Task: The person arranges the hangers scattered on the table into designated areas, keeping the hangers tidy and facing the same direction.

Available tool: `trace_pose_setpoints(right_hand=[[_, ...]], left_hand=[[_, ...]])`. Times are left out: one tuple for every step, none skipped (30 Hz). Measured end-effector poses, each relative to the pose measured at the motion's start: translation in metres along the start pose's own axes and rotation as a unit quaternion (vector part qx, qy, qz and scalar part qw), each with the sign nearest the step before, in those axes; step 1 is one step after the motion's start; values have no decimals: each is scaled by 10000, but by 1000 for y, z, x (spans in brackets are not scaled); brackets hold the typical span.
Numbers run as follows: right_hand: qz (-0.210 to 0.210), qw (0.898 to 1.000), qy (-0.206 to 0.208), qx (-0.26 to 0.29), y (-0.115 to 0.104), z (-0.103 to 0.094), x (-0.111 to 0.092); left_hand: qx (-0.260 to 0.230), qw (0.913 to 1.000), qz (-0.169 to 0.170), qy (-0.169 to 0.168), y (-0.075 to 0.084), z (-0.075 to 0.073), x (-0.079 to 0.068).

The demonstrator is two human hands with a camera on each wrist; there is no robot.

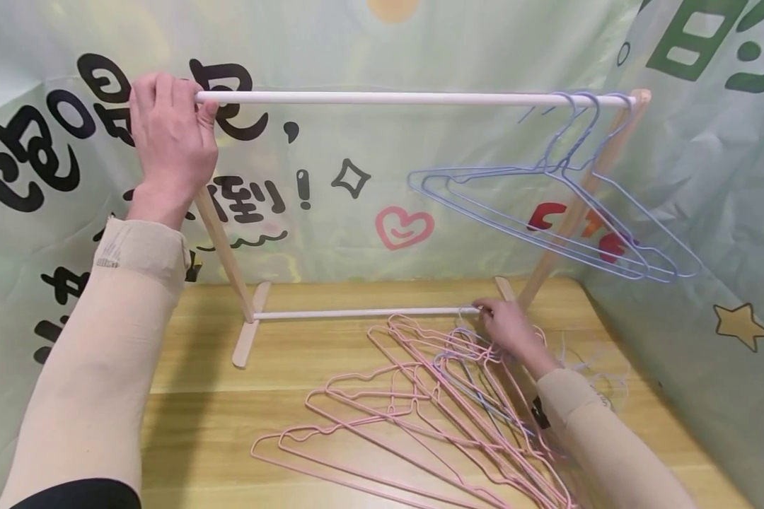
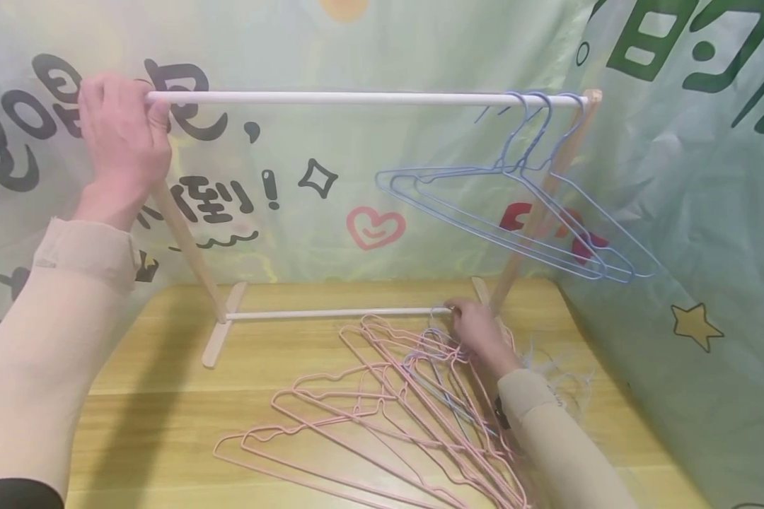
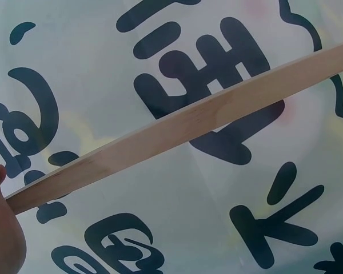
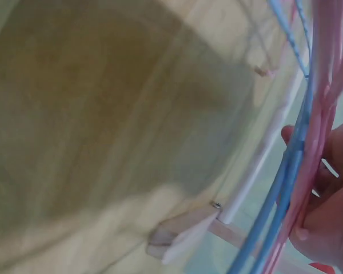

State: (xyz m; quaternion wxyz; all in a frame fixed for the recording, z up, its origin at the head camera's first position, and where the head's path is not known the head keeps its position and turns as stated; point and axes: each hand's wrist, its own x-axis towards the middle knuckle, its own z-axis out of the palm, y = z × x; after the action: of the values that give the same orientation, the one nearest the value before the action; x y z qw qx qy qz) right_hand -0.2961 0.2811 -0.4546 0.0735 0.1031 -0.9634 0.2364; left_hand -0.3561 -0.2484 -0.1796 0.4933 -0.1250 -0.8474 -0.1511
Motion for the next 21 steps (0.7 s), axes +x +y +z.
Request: trace_pose_setpoints(right_hand=[[-43,10000,50,-30,-2,-3,0],[-79,9999,99,-93,-3,-5,1],[-111,9997,137,-173,-5,-7,1],[-158,9994,169,-273,-6,-10,1],[-181,9990,163,-366,-8,-12,2],[-178,9988,144,-439,-9,-13,2],[-202,9983,158,-528,-10,-15,3],[-239,9977,172,-604,-11,-17,3],[-276,9974,176,-642,-13,-18,4],[-349,9969,193,-683,-14,-19,4],[-409,9965,206,-698,-15,-21,5],[-482,9962,217,-696,-16,-21,6],[-552,9959,232,-685,-17,-22,6],[-611,9957,228,-664,-18,-23,7],[-668,9954,228,-650,-18,-23,8],[-730,9950,229,-636,-18,-23,8],[-772,9948,235,-624,-19,-24,8],[-850,9942,258,-612,-19,-24,9],[-925,9935,295,-599,-19,-24,8],[-1037,9922,344,-608,-19,-24,8],[-1167,9904,402,-618,-19,-24,8]], left_hand=[[-4,10000,1,12,0,0,0],[-8,10000,3,23,1,0,0],[-15,10000,10,26,1,-1,0],[-19,10000,12,19,1,-1,1],[-22,10000,16,13,2,-1,1],[-24,10000,16,0,2,-1,1],[-27,10000,16,-10,2,-1,1],[-29,10000,12,-17,3,-1,1],[-30,10000,6,-19,3,-1,1],[-31,10000,1,-6,3,-1,1],[-27,10000,-5,6,2,-2,1],[-25,10000,-9,17,2,-2,1],[-20,10000,-11,20,2,-1,1],[-22,10000,-11,15,2,-1,1],[-26,10000,-10,6,2,-1,2],[-31,10000,-6,-8,2,-1,1],[-32,10000,-6,-28,1,-1,1],[-36,10000,-5,-42,1,-1,1],[-41,10000,-11,-55,1,-1,1],[-42,10000,-23,-63,0,-1,1],[-39,10000,-41,-71,0,-1,1]])
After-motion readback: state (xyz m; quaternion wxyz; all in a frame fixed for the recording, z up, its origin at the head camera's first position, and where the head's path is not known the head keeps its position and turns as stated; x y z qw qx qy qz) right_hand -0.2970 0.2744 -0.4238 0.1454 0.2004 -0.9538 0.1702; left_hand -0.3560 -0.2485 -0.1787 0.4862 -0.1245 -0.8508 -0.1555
